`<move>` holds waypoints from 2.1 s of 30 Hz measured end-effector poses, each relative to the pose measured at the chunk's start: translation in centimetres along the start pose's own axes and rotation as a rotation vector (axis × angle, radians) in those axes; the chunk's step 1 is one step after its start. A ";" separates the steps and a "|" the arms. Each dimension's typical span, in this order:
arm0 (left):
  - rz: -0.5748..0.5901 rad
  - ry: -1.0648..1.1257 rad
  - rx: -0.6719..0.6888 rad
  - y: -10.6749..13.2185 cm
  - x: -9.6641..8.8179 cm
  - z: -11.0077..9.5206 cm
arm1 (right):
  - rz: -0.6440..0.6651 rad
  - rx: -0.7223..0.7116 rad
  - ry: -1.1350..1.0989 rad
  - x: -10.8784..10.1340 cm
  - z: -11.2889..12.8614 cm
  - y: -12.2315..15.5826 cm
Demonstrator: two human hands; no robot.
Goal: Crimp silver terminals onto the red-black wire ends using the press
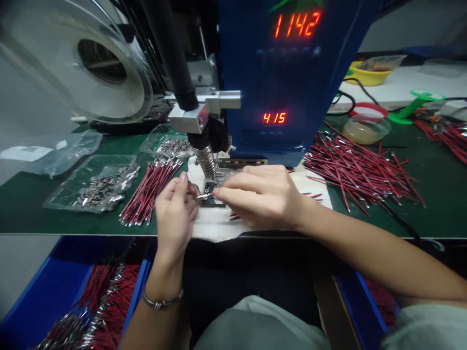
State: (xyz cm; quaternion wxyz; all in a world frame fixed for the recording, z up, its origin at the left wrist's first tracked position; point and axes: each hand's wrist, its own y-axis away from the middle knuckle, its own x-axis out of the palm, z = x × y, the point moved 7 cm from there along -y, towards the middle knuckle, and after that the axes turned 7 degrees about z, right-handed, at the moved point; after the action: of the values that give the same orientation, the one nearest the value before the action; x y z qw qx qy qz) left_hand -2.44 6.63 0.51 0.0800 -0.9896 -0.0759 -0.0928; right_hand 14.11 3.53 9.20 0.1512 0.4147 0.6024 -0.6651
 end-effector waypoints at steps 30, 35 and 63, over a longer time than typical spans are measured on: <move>-0.028 -0.060 0.041 0.0 0.1 -0.4 | 0.096 0.194 -0.109 1.9 -2.4 0.6; -0.031 -0.076 0.047 0.0 0.1 -0.4 | 0.120 0.246 -0.112 2.8 -2.8 0.8; -0.018 -0.125 0.055 0.1 0.1 -0.6 | 0.231 0.280 -0.107 3.4 -3.2 0.5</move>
State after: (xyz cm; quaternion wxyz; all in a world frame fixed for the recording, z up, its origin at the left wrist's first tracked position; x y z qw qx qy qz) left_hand -2.41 6.48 1.08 0.1013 -0.9901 -0.0923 -0.0293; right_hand 13.57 7.43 6.58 0.1990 0.4622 0.4434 -0.7417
